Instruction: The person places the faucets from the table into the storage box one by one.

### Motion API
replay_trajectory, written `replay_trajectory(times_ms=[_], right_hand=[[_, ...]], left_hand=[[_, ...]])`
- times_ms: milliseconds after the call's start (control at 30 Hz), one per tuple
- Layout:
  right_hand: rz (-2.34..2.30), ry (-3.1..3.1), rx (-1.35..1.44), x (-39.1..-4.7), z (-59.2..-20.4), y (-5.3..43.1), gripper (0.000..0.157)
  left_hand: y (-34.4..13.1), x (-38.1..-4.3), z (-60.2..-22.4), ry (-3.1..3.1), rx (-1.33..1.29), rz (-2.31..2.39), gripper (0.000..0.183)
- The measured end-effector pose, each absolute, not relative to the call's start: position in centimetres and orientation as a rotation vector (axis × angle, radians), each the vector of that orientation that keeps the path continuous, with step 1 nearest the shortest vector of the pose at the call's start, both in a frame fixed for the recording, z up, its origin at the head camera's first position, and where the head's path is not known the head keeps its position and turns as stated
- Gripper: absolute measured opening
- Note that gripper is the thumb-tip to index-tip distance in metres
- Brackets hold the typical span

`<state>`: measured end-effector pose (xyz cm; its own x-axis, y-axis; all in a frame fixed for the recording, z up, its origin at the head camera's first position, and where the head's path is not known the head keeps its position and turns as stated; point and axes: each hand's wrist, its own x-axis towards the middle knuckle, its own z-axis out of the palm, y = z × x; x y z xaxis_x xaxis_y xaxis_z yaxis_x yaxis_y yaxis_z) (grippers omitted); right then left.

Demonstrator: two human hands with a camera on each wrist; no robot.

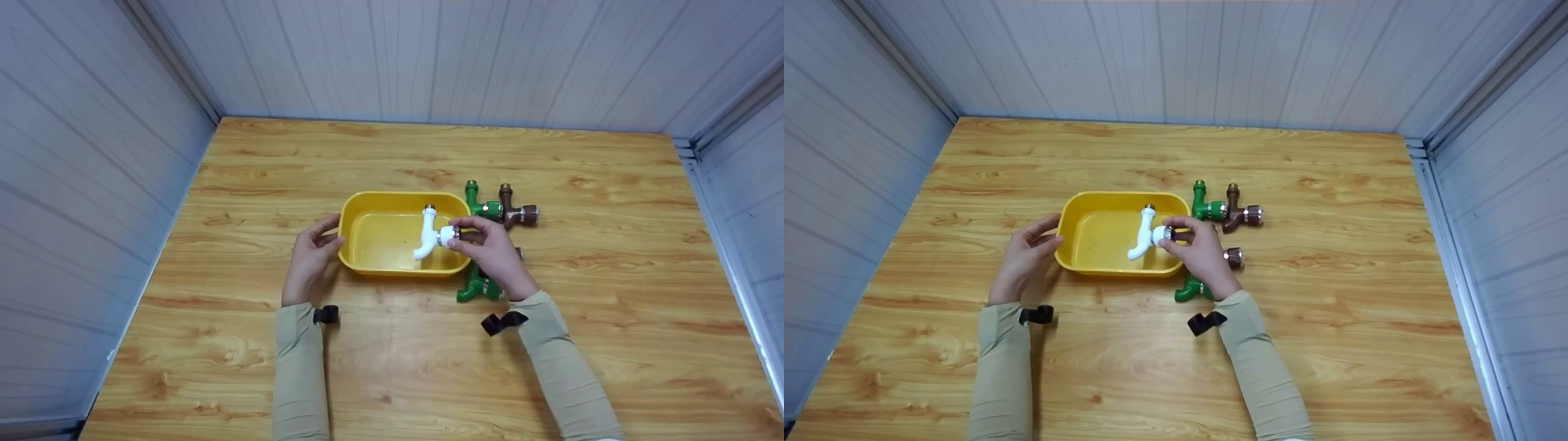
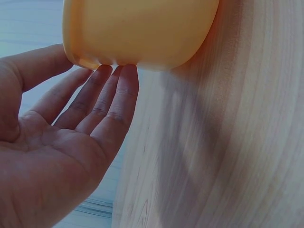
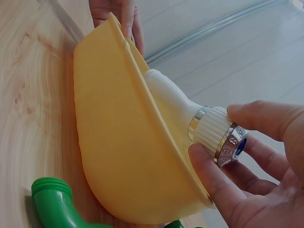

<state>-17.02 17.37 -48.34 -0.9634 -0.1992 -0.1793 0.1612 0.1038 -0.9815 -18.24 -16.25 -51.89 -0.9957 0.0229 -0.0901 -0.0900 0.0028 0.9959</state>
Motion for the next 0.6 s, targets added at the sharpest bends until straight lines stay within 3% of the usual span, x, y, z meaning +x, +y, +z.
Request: replay_trajectory(times_ms=[600], right_hand=[[-1.817,2.216,-0.057,-17.5,-48.2,15.8,0.043]], left_hand=[[-16.2,-18.2,-52.1,2.142,-0.062,2.204,0.047]])
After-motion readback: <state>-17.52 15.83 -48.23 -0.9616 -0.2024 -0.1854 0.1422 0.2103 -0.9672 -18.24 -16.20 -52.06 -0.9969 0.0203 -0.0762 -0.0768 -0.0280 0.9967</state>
